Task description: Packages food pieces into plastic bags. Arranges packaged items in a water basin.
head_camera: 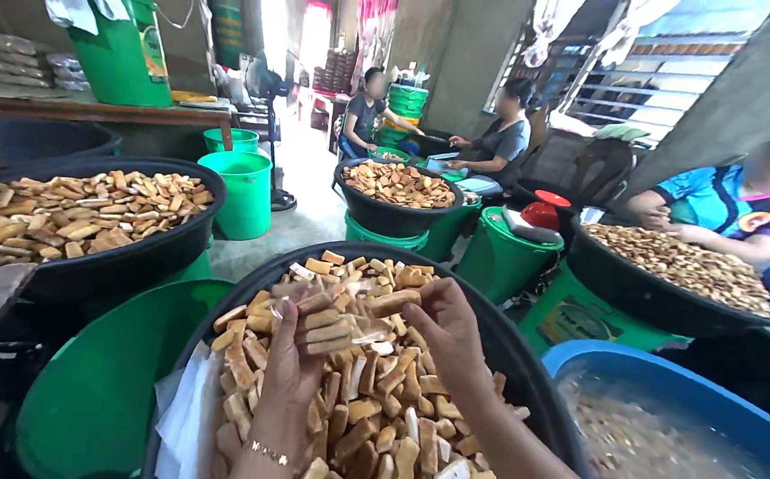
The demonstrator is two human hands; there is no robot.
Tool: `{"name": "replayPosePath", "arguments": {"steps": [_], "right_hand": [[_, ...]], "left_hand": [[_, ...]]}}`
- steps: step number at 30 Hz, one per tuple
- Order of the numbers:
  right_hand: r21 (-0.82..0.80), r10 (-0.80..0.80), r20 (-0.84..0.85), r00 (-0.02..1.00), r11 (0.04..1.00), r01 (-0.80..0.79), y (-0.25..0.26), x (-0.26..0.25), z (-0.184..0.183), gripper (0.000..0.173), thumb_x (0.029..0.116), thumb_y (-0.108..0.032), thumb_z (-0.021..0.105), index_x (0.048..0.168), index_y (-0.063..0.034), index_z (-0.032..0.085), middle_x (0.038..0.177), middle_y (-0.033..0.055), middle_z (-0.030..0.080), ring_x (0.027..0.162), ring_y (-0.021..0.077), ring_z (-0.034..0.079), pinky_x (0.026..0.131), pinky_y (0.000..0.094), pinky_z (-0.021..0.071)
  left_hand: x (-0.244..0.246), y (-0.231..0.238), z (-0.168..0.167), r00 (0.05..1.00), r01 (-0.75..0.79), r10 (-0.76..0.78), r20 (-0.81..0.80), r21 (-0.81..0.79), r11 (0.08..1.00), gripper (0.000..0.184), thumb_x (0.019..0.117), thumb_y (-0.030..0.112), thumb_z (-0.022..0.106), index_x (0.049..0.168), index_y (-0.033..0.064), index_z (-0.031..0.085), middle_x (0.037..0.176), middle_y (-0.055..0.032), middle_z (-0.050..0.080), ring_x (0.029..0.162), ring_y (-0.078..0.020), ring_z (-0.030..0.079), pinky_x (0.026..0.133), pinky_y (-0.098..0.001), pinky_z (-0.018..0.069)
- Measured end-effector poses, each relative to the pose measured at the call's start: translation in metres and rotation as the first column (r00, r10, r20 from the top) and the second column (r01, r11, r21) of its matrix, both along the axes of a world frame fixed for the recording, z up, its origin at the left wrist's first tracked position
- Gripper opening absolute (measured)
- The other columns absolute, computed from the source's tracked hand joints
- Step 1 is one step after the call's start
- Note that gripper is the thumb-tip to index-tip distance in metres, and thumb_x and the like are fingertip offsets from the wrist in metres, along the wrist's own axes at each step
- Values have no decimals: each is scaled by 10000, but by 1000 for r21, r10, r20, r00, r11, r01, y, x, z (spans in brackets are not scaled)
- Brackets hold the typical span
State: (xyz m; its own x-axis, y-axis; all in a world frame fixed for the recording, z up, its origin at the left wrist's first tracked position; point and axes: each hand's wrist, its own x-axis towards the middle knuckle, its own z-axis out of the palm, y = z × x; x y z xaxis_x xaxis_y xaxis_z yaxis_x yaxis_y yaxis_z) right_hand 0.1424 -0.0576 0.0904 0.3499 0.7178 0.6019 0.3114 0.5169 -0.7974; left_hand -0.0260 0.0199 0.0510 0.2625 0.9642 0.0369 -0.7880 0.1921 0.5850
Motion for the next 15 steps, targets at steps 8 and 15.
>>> {"name": "replayPosePath", "arguments": {"steps": [8,15], "right_hand": [[521,-369,382,847,843,132,6,19,-20,202,978,-393,689,1131,-281,618,1333,-109,522,1254,14,520,1027,193,479],[282,26,393,919,948,-147,-17,31,-12,221,980,-213,687,1187,-207,610,1208,0,718,1158,125,678,960,280,577]], "left_hand": [[15,-24,-9,941,320,-337,26,259,912,670,837,510,765,1383,157,602,1136,-81,735,961,-191,736,820,-358,628],[15,-27,-6,939,302,-331,90,241,922,588,877,486,733,1365,179,621,1213,-89,720,1026,-213,731,849,-383,628]]}}
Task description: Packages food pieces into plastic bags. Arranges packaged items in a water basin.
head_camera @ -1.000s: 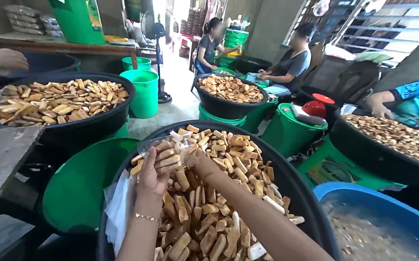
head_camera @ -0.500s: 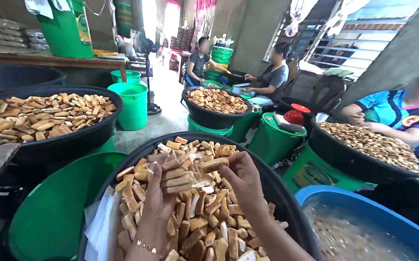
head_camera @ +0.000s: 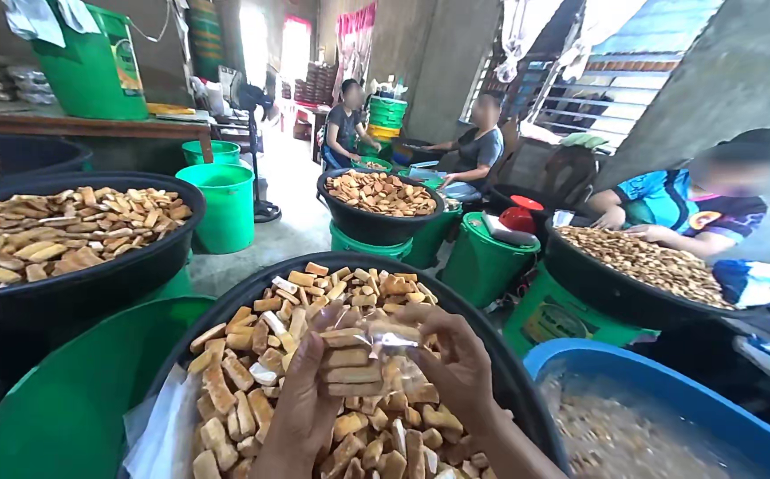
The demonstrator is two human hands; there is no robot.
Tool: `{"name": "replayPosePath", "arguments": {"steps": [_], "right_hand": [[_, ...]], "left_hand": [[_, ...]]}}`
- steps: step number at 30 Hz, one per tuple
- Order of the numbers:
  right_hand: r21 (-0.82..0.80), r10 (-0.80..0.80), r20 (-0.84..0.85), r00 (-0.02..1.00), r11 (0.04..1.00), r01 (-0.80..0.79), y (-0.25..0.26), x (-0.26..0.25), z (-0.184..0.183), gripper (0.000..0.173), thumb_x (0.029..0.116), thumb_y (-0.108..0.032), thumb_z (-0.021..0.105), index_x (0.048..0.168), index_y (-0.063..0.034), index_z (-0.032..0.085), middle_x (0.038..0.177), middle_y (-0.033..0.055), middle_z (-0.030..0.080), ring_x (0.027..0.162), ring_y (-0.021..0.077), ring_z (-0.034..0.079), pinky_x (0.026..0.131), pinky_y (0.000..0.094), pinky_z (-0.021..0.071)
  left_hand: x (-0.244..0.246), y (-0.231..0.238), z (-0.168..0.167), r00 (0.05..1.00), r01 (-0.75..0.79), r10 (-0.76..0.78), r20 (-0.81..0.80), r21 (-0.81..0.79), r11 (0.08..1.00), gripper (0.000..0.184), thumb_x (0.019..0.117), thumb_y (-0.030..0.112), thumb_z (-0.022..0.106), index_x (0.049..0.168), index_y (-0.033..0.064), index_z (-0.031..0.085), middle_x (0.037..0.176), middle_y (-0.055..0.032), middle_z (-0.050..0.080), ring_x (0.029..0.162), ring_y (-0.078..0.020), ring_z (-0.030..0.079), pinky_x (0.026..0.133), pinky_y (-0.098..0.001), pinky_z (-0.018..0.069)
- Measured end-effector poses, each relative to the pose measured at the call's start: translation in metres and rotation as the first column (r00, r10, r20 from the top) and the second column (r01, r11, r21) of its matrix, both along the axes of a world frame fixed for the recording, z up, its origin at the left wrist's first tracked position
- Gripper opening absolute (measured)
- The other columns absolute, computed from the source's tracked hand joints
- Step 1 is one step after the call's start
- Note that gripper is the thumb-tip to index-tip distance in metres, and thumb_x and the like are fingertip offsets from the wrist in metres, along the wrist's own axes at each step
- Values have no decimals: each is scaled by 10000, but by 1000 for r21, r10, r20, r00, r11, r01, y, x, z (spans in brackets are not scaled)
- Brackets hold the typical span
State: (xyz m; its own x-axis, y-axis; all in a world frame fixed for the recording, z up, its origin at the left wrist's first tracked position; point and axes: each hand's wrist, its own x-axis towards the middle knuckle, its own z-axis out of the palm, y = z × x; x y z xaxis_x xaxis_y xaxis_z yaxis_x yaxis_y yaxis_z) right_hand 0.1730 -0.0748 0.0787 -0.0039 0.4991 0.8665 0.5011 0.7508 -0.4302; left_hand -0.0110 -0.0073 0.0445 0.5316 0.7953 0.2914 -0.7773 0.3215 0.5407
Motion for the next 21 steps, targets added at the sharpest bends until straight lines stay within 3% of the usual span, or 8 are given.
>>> {"name": "replayPosePath", "arguments": {"steps": [2,6,8,10,12,15,18,21], "right_hand": [[20,-46,-17,999,999,47,-5,-1,-1,201,976,-238,697,1160,-224,615,1235,-33,699,1188,102,657,970,262,569],[169,-119,21,993,979,114,-4,-2,0,167,994,-314,685,1123,-227,628,1387,-23,616,1311,161,589,1076,345,533],[157,-104,98,990,984,88,-4,1,4,178,1009,-302,664,1146,-191,636,1381,27,621,1325,190,580,1098,378,519],[98,-73,156,985,994,58,-5,8,8,195,1025,-254,640,1161,-119,609,1273,96,688,1255,206,639,1049,364,550],[131,-196,216,957,977,171,-12,9,9,188,1023,-202,640,1157,-97,561,1157,98,716,1146,169,688,975,305,577],[264,-371,229,900,913,310,-21,8,4,205,1005,-193,656,1141,-86,547,1084,97,703,1075,180,702,944,309,591],[112,-297,156,942,953,282,-31,6,1,197,1038,-229,612,1147,-66,604,1026,72,687,977,89,682,882,226,577],[64,-314,81,946,949,310,-39,7,-2,180,1054,-206,585,1167,-67,576,926,46,669,819,29,664,765,174,577]], "left_hand": [[2,0,1,1000,-3,3,12,-14,1000,571,874,476,740,1352,183,633,1193,-86,721,1016,-207,730,842,-374,629],[4,-4,-4,996,89,-88,-15,41,995,595,894,490,713,1393,181,615,1210,-91,716,1024,-213,728,852,-391,628],[6,-6,-6,994,107,-106,-24,50,993,583,894,496,706,1387,194,626,1204,-84,722,1024,-205,728,859,-387,625],[7,-7,-7,994,105,-103,-30,51,993,586,893,501,702,1388,198,626,1198,-88,725,1030,-213,729,870,-395,624],[6,-6,-8,991,134,-133,-28,88,987,590,908,496,685,1412,198,609,1241,-92,709,1065,-224,719,902,-407,613],[5,-10,-6,984,174,-166,-62,159,972,552,928,459,675,1402,184,616,1265,-73,703,1097,-200,706,934,-393,597],[5,-13,-3,972,235,-221,-85,226,945,528,951,423,663,1414,175,607,1302,-78,686,1141,-201,689,967,-388,583],[8,-21,-3,972,212,-192,-134,149,966,563,920,446,693,1406,175,608,1272,-74,702,1111,-208,706,934,-397,604]]}}
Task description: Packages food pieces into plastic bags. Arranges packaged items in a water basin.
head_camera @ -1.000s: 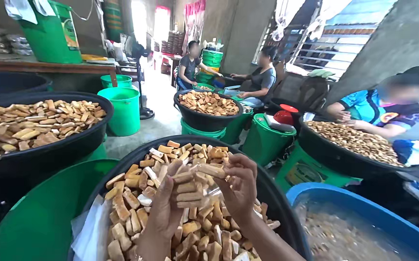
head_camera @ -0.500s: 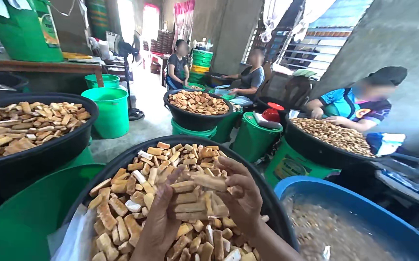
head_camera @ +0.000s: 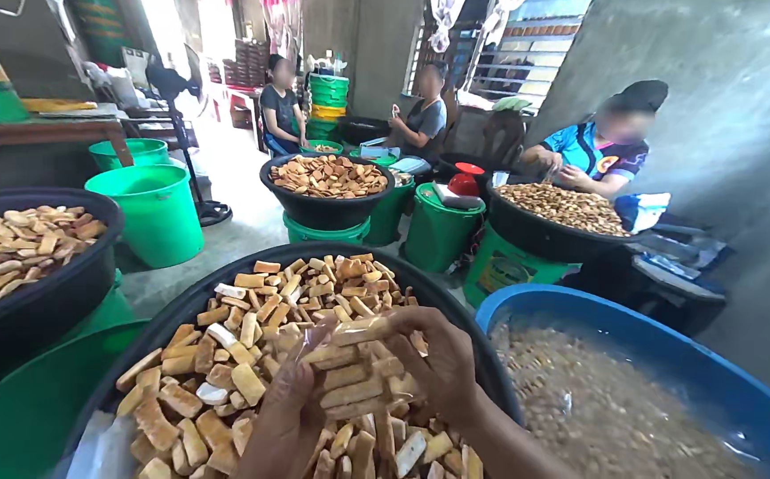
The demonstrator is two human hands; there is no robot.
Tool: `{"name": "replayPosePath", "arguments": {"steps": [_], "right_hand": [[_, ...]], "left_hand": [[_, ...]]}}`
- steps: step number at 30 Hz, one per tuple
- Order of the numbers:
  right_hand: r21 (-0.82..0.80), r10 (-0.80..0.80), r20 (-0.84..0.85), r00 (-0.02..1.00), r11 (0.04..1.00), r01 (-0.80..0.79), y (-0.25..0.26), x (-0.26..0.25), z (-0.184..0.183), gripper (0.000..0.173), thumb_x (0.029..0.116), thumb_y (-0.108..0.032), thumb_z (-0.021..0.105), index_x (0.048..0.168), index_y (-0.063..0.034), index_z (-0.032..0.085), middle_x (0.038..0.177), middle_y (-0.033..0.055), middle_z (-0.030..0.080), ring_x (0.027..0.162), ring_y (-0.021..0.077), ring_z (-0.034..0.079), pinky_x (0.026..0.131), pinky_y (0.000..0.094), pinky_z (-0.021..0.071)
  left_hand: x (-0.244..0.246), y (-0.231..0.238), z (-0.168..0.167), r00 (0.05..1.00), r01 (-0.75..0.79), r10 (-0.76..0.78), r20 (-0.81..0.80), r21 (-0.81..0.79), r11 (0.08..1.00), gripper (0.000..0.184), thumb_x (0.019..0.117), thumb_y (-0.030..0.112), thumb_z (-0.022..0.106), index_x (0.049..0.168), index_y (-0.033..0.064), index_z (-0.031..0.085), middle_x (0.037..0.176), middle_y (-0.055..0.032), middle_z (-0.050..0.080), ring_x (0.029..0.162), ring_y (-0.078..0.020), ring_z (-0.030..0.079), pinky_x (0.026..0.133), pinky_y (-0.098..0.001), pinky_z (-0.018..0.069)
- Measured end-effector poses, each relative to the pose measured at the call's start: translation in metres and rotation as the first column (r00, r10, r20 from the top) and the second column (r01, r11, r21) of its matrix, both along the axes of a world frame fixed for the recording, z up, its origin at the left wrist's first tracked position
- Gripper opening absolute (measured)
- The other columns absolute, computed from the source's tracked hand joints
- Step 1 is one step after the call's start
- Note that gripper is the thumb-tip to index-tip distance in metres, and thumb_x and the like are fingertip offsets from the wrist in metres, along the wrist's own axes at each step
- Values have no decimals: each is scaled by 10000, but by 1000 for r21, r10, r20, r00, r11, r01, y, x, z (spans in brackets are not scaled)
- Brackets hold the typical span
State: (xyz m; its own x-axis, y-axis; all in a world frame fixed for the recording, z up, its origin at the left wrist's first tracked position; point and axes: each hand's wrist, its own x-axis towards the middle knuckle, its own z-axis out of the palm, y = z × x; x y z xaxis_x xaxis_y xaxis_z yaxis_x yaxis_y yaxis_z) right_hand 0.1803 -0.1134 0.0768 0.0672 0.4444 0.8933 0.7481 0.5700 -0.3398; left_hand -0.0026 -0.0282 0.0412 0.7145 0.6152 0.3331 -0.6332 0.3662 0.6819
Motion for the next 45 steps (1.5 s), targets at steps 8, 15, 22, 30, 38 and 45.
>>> {"name": "replayPosePath", "arguments": {"steps": [8,15,22,30,38,45], "right_hand": [[-115,-129,180,975,982,151,-14,-10,-31,246,1054,-114,520,1226,-77,692,936,104,703,830,150,684,798,248,581],[-465,-9,-54,999,885,-17,-36,-7,-26,242,1006,-102,565,1188,-53,718,1143,159,676,998,172,688,833,298,601],[-677,199,-580,790,423,-603,-44,-4,-29,217,952,-20,477,1015,-41,683,885,-71,674,649,-53,554,586,153,484],[-965,157,-106,982,223,-139,-50,-7,-12,252,1019,-10,507,1204,71,658,1112,272,671,1040,387,668,928,565,523],[-802,160,-388,908,427,-418,-78,4,-34,288,1014,37,484,1258,86,629,1171,267,676,1065,366,669,939,534,517],[-849,90,-297,951,431,-306,-103,16,-35,330,996,12,582,1319,66,624,1244,281,657,1180,418,632,1026,576,462]], "left_hand": [[6,-7,0,969,-193,187,-162,-26,981,804,865,508,747,1492,102,451,1190,-94,715,991,-219,739,836,-379,639],[11,-11,10,785,-435,497,-370,241,867,913,901,257,726,1611,97,175,1361,-59,564,994,-74,695,788,-242,617],[-3,5,4,761,-235,443,-474,436,869,639,1088,318,402,1648,168,134,1638,-88,312,1321,-78,526,1052,-268,489],[6,-1,0,759,127,445,-475,779,615,480,957,207,682,1427,174,588,1335,-68,616,1119,-89,645,929,-268,566],[9,-12,-7,761,71,550,-344,887,456,870,933,499,663,1519,-60,345,1448,-157,527,1256,-10,540,1037,-188,470],[18,-24,-16,820,352,148,-553,690,633,602,934,171,730,1476,134,470,1450,151,534,1249,40,558,1028,-239,526]]}}
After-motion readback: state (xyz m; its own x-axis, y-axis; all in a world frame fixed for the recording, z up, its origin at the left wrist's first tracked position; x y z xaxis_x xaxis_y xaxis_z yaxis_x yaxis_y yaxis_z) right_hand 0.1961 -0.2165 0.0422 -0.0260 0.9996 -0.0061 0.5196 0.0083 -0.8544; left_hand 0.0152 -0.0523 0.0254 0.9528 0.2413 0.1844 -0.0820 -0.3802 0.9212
